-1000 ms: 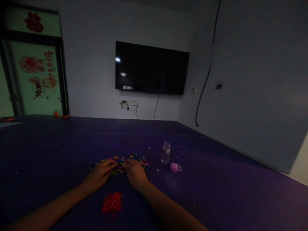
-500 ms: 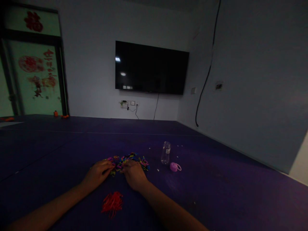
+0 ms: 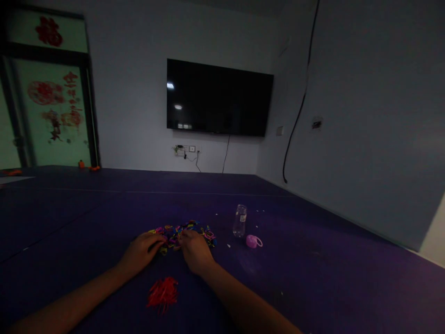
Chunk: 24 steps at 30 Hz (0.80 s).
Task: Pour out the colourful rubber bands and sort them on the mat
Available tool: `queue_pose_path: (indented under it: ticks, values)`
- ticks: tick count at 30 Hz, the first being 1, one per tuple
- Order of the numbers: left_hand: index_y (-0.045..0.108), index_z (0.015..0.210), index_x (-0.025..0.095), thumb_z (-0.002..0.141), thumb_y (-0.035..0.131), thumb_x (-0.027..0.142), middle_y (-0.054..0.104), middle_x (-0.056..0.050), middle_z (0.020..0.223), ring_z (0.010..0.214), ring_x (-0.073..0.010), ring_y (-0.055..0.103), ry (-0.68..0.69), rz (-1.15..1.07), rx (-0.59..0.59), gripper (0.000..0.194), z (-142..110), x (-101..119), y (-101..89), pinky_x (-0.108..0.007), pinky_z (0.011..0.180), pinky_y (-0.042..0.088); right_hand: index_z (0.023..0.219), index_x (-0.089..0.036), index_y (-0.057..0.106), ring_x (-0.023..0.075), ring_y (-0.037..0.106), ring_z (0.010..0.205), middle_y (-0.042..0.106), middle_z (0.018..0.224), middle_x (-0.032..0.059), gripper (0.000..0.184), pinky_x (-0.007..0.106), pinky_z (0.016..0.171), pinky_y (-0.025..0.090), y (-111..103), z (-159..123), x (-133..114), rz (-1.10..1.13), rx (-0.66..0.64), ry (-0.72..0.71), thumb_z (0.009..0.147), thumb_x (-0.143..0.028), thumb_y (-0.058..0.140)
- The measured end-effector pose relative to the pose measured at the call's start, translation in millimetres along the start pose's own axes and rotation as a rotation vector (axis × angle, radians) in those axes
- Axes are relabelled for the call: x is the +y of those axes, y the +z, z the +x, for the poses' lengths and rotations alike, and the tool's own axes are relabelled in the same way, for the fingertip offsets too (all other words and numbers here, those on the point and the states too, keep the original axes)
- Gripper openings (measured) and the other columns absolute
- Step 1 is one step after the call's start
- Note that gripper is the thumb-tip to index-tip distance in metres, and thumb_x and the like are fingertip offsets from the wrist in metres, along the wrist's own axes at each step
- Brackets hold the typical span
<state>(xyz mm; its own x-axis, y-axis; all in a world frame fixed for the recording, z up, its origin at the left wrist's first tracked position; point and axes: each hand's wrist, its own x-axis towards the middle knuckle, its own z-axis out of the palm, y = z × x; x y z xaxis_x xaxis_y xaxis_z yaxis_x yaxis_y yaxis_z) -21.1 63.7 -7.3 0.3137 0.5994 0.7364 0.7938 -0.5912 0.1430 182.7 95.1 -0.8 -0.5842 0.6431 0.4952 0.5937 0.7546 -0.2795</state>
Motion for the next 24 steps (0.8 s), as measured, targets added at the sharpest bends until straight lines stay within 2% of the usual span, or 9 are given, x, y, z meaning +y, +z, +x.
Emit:
queue_pose_path:
  ticks: [10, 16, 21, 24]
  values:
    - [0.060, 0.085, 0.020, 0.086, 0.045, 0.012, 0.068, -0.002, 0.082, 0.078, -0.0193, 0.064, -0.083, -0.037, -0.059, 0.017, 1.4, 3.9, -3.4, -0.031, 0.072, 0.048, 0.086, -0.017, 0.064, 0.0175, 0.060, 0.086, 0.067, 0.088, 0.0067, 0.032, 0.028, 0.079, 0.043, -5.4, 0.5, -1.3, 0.052, 0.065, 0.053, 0.095, -0.019, 0.034]
    - [0.057, 0.081, 0.020, 0.087, 0.047, 0.019, 0.067, -0.002, 0.078, 0.076, -0.0198, 0.063, -0.111, -0.035, -0.078, 0.012, 3.5, 8.6, -6.4, -0.031, 0.069, 0.047, 0.087, -0.016, 0.064, 0.0177, 0.061, 0.087, 0.068, 0.089, 0.0069, 0.031, 0.028, 0.080, 0.043, -3.6, -0.1, 0.5, 0.054, 0.063, 0.055, 0.095, -0.018, 0.034]
    - [0.058, 0.078, 0.021, 0.087, 0.048, 0.021, 0.067, -0.002, 0.077, 0.075, -0.0188, 0.063, -0.067, 0.005, -0.056, 0.013, 2.5, 7.6, -4.7, -0.030, 0.069, 0.047, 0.098, -0.018, 0.065, 0.0183, 0.061, 0.094, 0.068, 0.099, 0.0076, 0.032, 0.029, 0.083, 0.044, -3.8, 0.6, 1.6, 0.072, 0.064, 0.014, 0.094, -0.018, 0.033]
    - [0.061, 0.080, 0.020, 0.088, 0.048, 0.022, 0.068, -0.003, 0.078, 0.075, -0.0190, 0.063, -0.031, 0.015, -0.034, 0.015, 1.2, 5.3, -2.7, -0.031, 0.070, 0.048, 0.098, -0.018, 0.065, 0.0181, 0.061, 0.095, 0.068, 0.099, 0.0074, 0.033, 0.029, 0.085, 0.045, -4.5, 0.6, 0.5, 0.079, 0.070, -0.010, 0.094, -0.018, 0.033]
